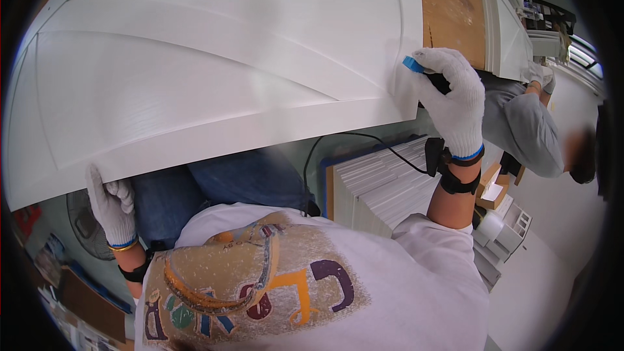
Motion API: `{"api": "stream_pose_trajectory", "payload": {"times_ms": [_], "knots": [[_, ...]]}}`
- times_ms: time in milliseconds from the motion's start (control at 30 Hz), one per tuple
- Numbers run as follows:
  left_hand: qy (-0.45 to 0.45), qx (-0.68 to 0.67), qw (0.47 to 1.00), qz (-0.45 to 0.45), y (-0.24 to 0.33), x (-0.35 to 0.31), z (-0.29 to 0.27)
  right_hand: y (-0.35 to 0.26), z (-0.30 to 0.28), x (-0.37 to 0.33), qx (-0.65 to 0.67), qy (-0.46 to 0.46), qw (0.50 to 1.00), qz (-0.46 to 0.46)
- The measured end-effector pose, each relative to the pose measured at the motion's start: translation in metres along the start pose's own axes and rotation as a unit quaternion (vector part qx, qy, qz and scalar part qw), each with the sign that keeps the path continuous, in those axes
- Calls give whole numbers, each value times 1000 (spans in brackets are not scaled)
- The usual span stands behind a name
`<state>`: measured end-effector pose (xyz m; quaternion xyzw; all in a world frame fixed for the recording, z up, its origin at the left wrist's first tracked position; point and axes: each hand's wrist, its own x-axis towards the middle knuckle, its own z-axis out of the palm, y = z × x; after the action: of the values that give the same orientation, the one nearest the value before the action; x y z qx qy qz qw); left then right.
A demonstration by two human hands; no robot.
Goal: The recorder is cleaning or applying a liquid treatment to a white cabinet door using a blue sponge and a white cloth.
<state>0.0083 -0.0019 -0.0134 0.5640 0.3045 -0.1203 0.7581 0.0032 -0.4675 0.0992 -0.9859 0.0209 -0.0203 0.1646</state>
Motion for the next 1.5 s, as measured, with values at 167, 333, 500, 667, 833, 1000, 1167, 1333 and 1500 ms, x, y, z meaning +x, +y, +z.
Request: {"api": "stream_pose_trajectory", "payload": {"times_ms": [167, 333, 500, 667, 833, 1000, 1167, 1333, 1500], "knots": [[-19, 0, 1000, 2, 1, 0, -1, 2, 2, 7, -6, -12, 1000, -28], [-11, -4, 1000, -6, 0, 2, -4, 3, 6, 11, -24, -12, 998, -51], [-11, 3, 1000, -3, 0, 2, -4, 0, 0, 13, -17, -6, 1000, -8], [-13, 1, 1000, -2, 0, 2, -4, 0, 3, 11, -11, -21, 999, -35], [-7, -6, 1000, -8, 1, 2, -5, 7, 8, 16, -10, 18, 999, -50], [-4, 2, 1000, -4, 0, 2, -3, 5, 4, 16, 36, -14, 999, -13], [-1, 2, 1000, -13, 3, -1, 2, 20, 14, 22, 67, 38, 997, 18], [18, 2, 1000, -18, 1, 0, 3, 43, 21, 43, 512, 129, 834, 161], [19, 5, 1000, -13, 3, -1, 4, 57, 29, 60, 673, 98, 722, 129]]}}
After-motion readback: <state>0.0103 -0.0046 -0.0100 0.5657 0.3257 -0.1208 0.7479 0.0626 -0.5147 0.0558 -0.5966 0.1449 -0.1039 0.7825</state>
